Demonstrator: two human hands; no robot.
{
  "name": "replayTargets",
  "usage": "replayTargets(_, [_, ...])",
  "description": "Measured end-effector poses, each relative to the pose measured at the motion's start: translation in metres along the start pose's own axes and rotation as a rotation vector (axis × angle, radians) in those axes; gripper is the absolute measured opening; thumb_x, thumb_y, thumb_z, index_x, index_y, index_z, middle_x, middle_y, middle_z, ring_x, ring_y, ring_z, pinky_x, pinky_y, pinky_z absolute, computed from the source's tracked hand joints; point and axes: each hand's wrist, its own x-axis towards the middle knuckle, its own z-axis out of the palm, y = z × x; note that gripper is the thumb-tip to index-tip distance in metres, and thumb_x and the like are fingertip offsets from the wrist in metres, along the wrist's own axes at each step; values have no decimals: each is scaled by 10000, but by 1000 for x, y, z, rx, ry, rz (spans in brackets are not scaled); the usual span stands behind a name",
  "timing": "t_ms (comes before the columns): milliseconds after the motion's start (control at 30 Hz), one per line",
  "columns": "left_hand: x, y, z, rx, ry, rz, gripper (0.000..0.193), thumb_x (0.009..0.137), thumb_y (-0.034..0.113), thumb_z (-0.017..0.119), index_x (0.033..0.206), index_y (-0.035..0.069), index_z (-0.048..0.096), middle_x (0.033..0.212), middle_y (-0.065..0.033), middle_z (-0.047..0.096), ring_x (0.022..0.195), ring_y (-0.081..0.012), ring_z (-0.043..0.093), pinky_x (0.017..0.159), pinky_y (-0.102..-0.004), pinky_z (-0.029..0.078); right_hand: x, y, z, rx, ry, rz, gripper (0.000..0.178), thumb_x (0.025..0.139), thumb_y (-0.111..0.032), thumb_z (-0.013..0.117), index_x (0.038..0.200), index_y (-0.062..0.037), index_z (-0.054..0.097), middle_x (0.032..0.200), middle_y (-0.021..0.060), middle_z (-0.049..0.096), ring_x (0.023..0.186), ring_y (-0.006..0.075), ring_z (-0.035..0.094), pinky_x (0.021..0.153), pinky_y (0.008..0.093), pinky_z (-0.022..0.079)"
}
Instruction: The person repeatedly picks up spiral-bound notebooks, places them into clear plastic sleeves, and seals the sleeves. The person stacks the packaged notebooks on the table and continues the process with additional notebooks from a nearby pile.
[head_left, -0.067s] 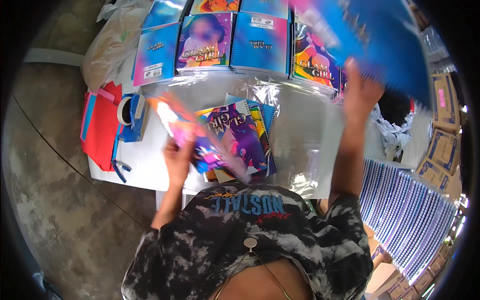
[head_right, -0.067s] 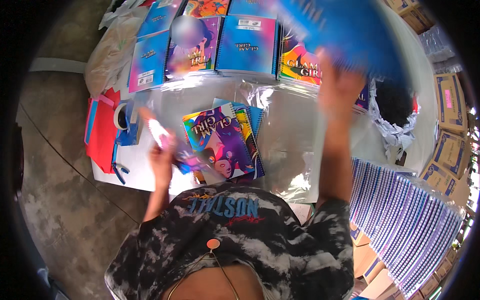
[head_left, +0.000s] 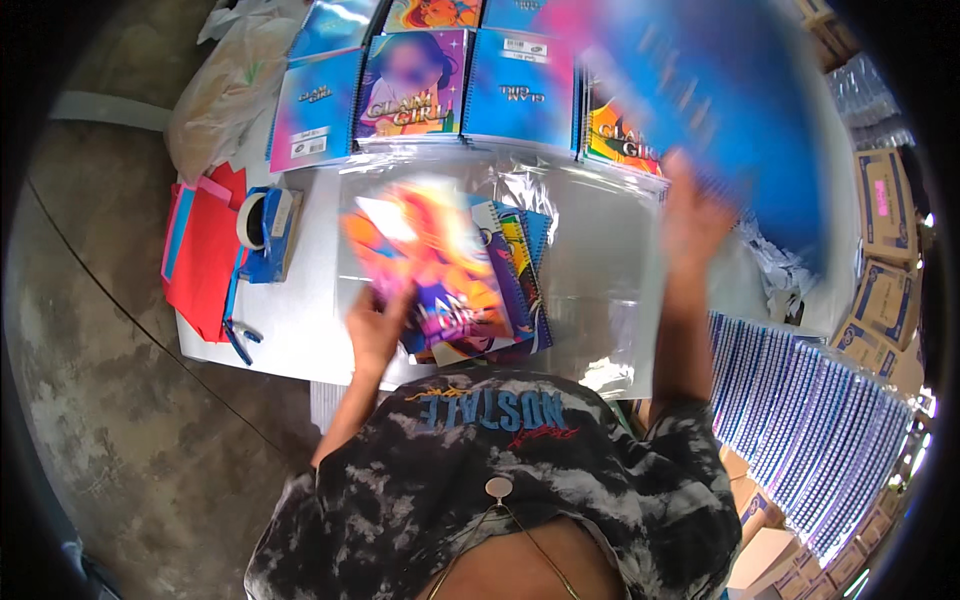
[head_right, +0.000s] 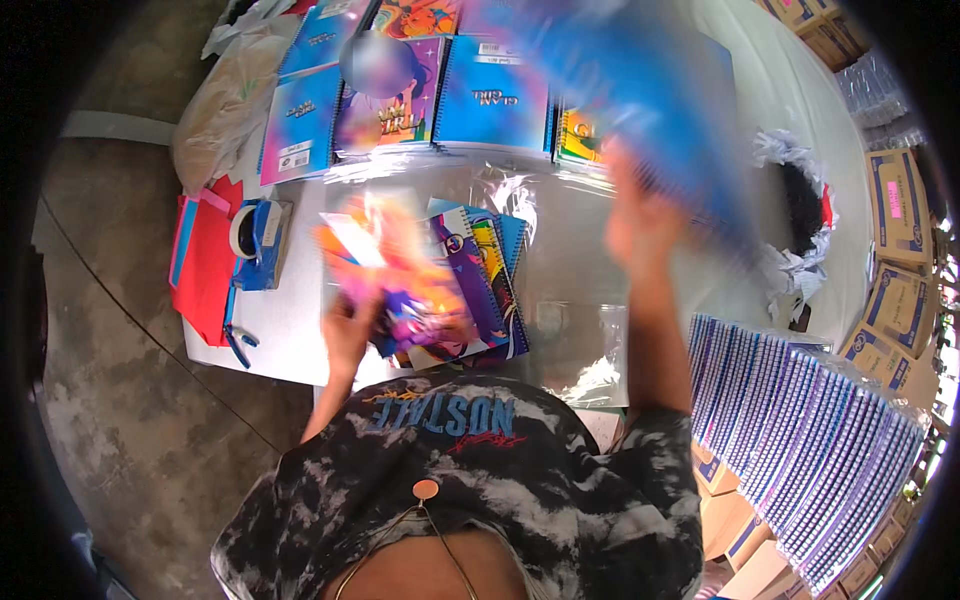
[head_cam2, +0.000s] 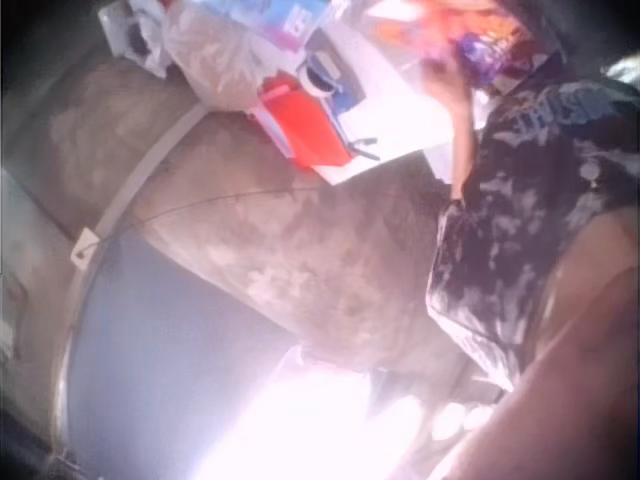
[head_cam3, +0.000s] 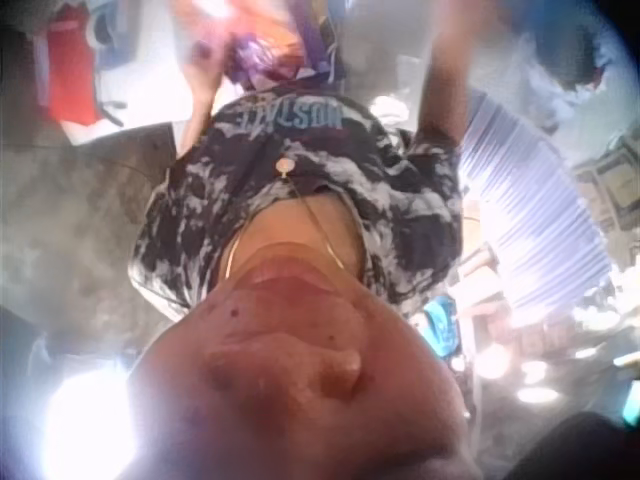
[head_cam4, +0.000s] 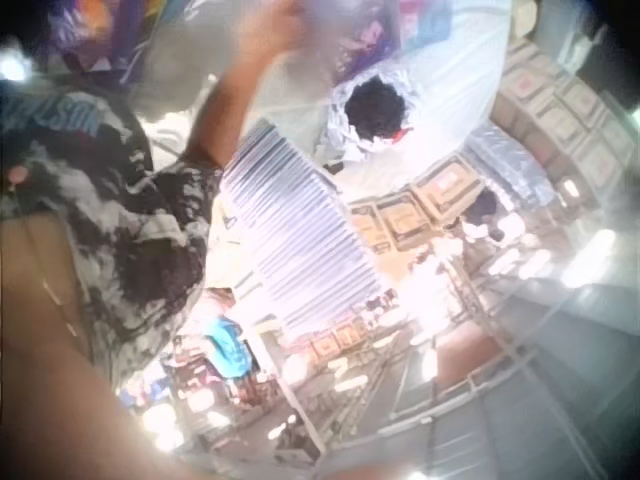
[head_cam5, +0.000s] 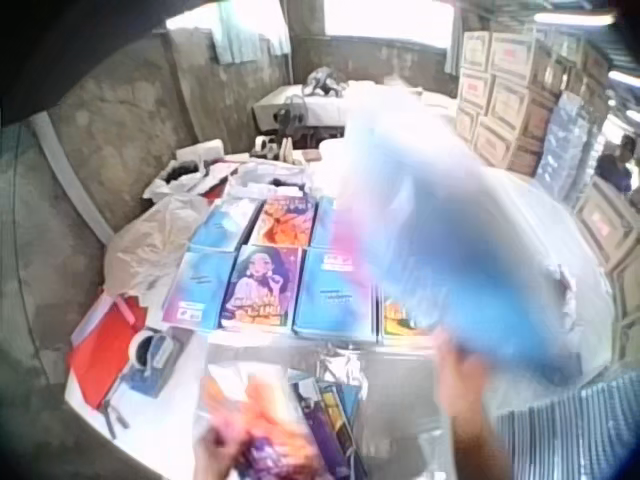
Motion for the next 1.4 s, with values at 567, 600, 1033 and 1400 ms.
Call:
replayTargets(567, [-17,1,66,623,68,721,714,688,386,690,1323,224,409,1422,-156,242,1315,-382,176,1039,-542,147,158,173,-119,-1153,391,-183,417,761,-262,614,1100,-27,553,984,227,585,979,384,532,853,450,390])
replayTargets(600, [-16,0,65,618,68,715,719,684,385,692,1324,226,408,1421,-156,243,1315,-383,177,1038,-544,146,187,184,-142,-1265,536,302,580,757,-344,640,1221,-40,470,1032,225,587,1044,390,517,919,484,354])
replayTargets(1033, [3,76,37,218,205,896,619,729,167,729,1269,64,445,1207,-188,444,1162,-342,405,962,-419,346,108,12,-80,-264,178,-431,230,829,-152,614,1003,-2,598,940,142,661,840,238,638,752,308,479])
replayTargets(1400, [-49,118,7,-11,157,1077,391,776,69,661,1149,37,550,1179,-155,506,1124,-286,474,952,-359,370,48,86,-88,-684,-192,-36,589,749,-375,685,1213,-48,529,1130,205,581,1065,339,547,920,367,408])
